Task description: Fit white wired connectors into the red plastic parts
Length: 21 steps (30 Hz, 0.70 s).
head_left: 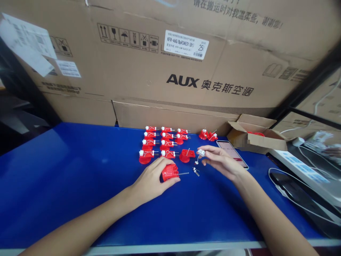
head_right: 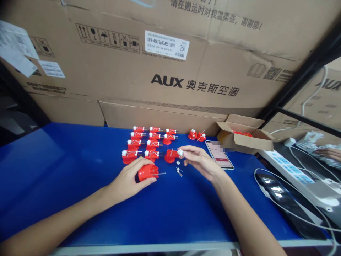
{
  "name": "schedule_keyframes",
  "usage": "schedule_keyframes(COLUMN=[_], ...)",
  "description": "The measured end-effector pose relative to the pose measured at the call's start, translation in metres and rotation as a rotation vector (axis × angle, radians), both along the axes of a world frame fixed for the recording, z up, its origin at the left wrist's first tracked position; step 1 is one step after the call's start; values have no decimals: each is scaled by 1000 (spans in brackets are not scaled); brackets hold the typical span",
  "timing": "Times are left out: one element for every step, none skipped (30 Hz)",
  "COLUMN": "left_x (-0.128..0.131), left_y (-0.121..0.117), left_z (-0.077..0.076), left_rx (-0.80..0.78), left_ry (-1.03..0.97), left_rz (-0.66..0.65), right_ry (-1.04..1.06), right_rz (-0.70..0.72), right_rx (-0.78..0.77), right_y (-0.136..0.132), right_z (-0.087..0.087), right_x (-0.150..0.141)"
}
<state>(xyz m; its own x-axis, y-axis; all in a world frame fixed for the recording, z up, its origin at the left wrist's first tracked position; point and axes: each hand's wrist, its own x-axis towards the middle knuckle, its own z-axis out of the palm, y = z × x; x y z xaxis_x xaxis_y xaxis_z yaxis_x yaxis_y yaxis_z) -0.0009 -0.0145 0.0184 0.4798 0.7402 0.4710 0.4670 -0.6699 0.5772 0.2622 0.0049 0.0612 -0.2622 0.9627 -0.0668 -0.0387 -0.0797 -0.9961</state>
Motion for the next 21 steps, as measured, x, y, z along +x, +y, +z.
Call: schedule_keyframes(left_x=[0, 0, 0, 0, 0, 1, 1, 1, 1, 1, 2, 2, 2, 2, 2, 2, 2, 2, 2, 2, 2], left_y=[0, -1, -1, -1, -2, -2, -2, -2, -2, -2, -2, -2, -2, -1, -1, -1, -1, -2, -2, -2, -2], left_z=[0, 0, 0, 0, 0, 0, -1, -1, -1, -2, -2, -3, -3, -4, -4, -4, -4, -4, -4, -3, -3], left_rx=[5, 7, 8, 11, 13, 17, 21, 25, 27, 27, 27, 26, 25, 24, 21, 16, 10, 3, -2, -5, -6], left_ry=[-6, -11, -14, -17, -20, -22, -24, -24, -22, -19, -16, -13, -11, -11, -11, -10, -6, -3, -1, 1, 1], left_rz=[1, 0, -3, -6, -9, -11, -12, -12, -12, -12, -12, -14, -15, -16, -18, -18, -19, -20, -22, -28, -34], right_ry=[2, 6, 13, 19, 21, 21, 19, 17, 18, 23, 30, 38, 47, 52, 54, 54, 54, 54, 55, 59, 64], right_rz=[1, 2, 2, 0, -5, -11, -16, -19, -20, -18, -12, -3, 7, 18, 28, 35, 38, 40, 45, 51, 59], right_rx=[25, 51, 76, 98, 114, 125, 130, 131, 130, 127, 123, 119, 112, 104, 95, 90, 86, 84, 82, 80, 77], right_y=[-2, -3, -5, -6, -7, -8, -9, -11, -12, -14, -16, -18, -20, -22, -23, -25, -25, -26, -26, -27, -27], right_z=[-2, -4, -7, -10, -13, -16, -19, -22, -24, -27, -30, -32, -34, -35, -37, -38, -38, -38, -38, -38, -38], right_x=[-5, -9, -13, -18, -22, -26, -30, -34, -38, -42, -46, -48, -51, -53, -54, -54, -55, -55, -55, -55, -55])
